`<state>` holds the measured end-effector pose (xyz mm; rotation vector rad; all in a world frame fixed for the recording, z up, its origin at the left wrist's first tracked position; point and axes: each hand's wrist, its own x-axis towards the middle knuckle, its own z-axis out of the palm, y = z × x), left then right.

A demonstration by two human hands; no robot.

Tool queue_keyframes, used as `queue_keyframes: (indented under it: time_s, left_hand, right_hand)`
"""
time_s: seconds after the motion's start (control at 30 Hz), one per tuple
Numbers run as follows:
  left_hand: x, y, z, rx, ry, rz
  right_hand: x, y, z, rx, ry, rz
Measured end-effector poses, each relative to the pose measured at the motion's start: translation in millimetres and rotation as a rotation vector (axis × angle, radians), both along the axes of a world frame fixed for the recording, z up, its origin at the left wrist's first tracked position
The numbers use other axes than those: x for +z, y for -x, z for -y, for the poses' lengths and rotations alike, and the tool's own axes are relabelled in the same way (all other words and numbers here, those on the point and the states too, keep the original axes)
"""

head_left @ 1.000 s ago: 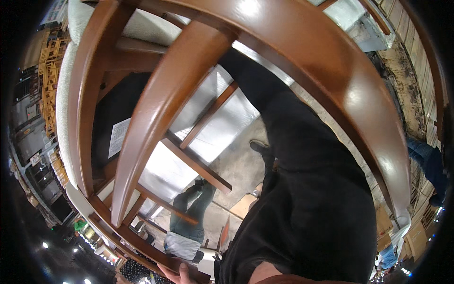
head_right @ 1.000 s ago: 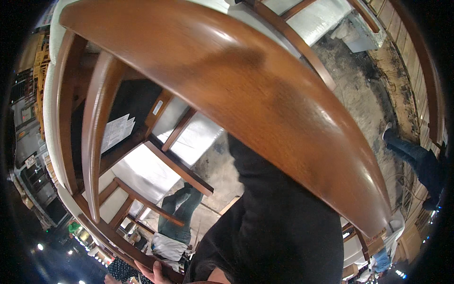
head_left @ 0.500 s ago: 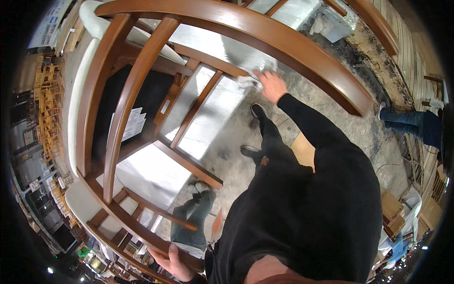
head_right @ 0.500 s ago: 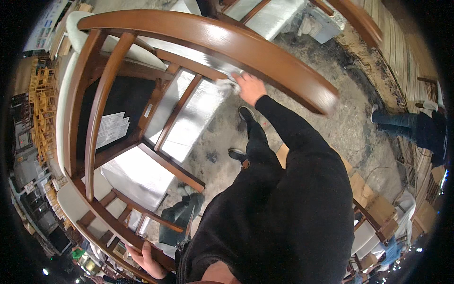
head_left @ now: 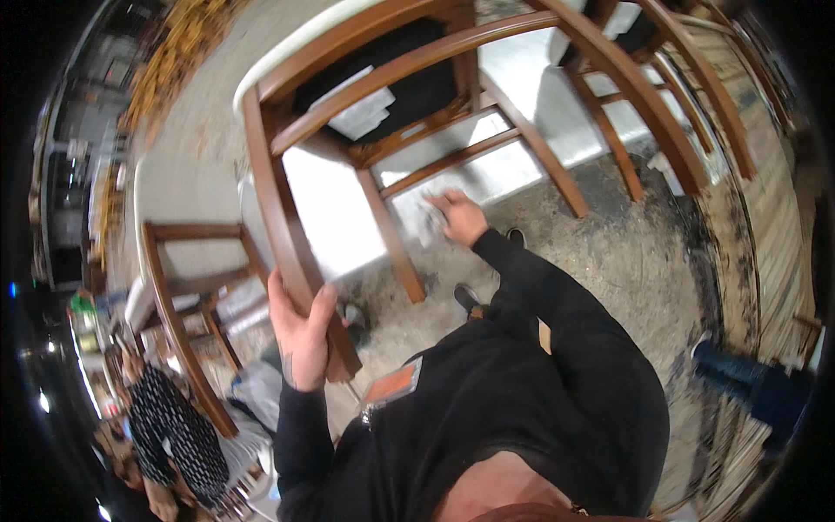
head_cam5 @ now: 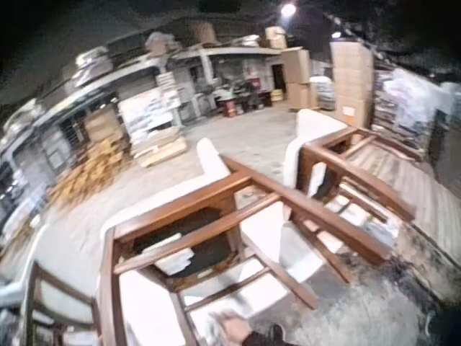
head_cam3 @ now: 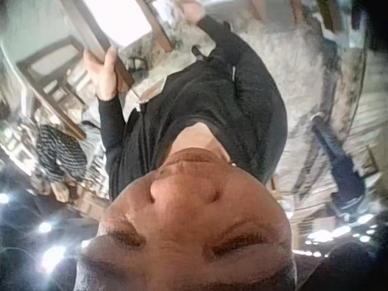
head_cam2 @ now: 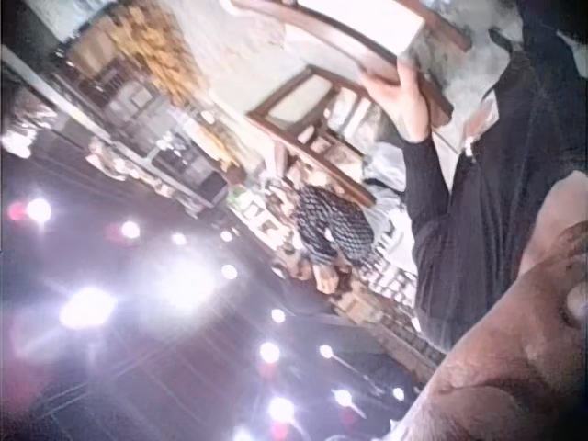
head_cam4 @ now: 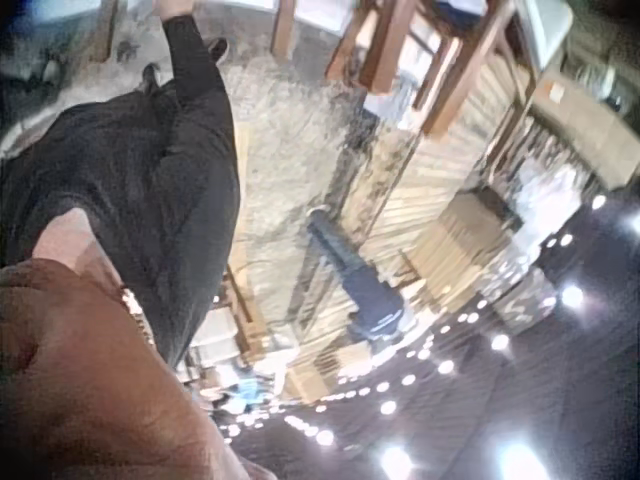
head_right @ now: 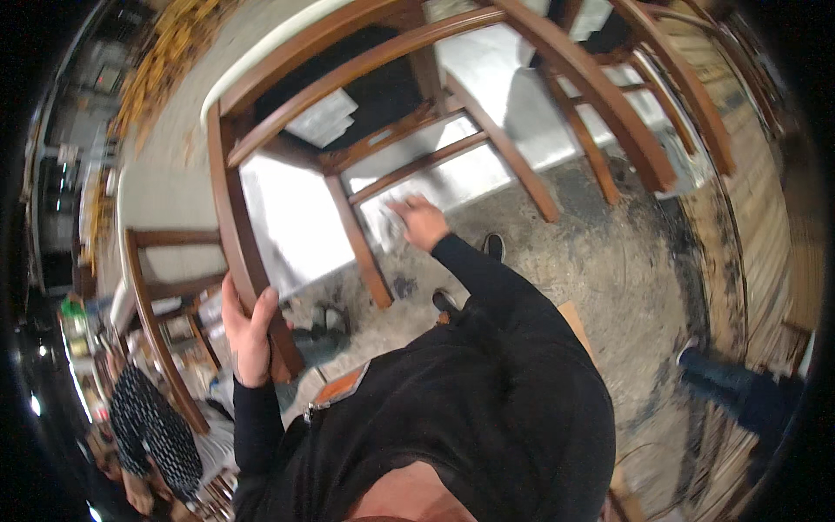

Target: The person wipes the wooden frame of a chair with a cloth, focusing on the backrest, armrests, and legs. The person lifts and repositions the chair to access different sides and continues wiping the frame thoroughly.

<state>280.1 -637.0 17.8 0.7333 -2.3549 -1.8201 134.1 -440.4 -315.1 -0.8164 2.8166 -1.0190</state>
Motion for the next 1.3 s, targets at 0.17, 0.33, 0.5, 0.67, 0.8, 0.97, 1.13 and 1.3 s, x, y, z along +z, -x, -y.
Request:
queue_keyframes:
  time_s: [0.17,0.33,0.5,0.67,0.8,0.97,1.13,1.3]
  left_hand:
    - [-2.6,-0.5,3.3,-0.028,0.033,-0.016]
    - [-25.7,-8.0,14.0,0.042,0.001,-0.092]
    - [-29.2,-11.5,15.1,0.095,-0.400,-0.148]
    - [-15.4,-23.1,12.9,-0.011,-0.728,-0.094]
    - [-22.3,-30.3,16.4,-0.082,-0.886,-0.062]
    - [-50.9,-25.7,26.8,-0.115,-1.187,-0.184]
    - [-72.5,-32.4,26.1,-0.114,-1.553,-0.188]
    - [-70.6,-41.2,20.0,0.318,-1.359,-0.110]
  right_hand:
    - [-6.6,57.4,138.9,0.240,-0.104,-0.139]
    - [-24.7,-60.0,144.4,0.358,-0.440,-0.145]
    - [-5.0,-154.6,75.1,0.760,-0.273,0.218]
    - [177.3,-40.3,27.0,0.058,0.485,0.061]
    - [316.8,85.6,69.4,0.147,0.486,-0.689]
    - [335.0,123.5,195.7,0.258,-0.088,-0.495]
    - [352.3,-24.7,134.8,0.691,-0.145,-0.644]
    - [357.5,-58.9,117.0,1.022,0.041,-0.588]
